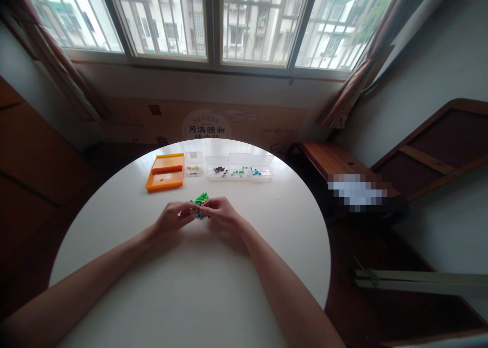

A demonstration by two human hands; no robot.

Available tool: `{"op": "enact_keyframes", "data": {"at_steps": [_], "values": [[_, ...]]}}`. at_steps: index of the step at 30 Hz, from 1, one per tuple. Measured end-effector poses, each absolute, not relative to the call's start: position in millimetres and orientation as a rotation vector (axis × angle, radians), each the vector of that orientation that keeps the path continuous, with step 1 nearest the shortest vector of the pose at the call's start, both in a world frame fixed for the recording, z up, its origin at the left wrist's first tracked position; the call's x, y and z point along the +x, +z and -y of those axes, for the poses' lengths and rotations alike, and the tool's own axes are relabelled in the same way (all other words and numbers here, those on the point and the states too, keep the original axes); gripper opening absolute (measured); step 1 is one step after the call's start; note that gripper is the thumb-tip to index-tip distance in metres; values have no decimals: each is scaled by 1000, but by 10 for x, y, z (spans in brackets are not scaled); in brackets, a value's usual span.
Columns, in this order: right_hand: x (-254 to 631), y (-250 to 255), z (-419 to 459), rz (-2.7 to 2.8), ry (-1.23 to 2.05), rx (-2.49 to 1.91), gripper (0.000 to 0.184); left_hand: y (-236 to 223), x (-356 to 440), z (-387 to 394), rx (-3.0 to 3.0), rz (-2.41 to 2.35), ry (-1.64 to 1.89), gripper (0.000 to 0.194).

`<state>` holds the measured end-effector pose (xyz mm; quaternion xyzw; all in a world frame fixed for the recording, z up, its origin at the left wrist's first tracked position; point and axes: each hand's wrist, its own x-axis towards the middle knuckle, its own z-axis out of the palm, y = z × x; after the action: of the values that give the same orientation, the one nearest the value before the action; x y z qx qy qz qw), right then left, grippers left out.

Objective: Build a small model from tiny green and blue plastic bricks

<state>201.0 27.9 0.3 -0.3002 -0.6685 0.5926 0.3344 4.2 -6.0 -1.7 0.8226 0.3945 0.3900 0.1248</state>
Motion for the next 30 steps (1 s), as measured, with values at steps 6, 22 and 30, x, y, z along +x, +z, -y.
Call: {"op": "enact_keyframes", "data": {"at_steps": [6,22,30], "values": [[2004,-13,-282,1749,1534,-792,41,-3,62,64,2440,-1157,1203,18],[2009,-26,-290,1757,1543,-765,36,-43,55,46,2430,-1181,1221,15],[2003,-59,-309,1753,1546,-738,34,-47,54,47,2438,-1190,1208,16]]}}
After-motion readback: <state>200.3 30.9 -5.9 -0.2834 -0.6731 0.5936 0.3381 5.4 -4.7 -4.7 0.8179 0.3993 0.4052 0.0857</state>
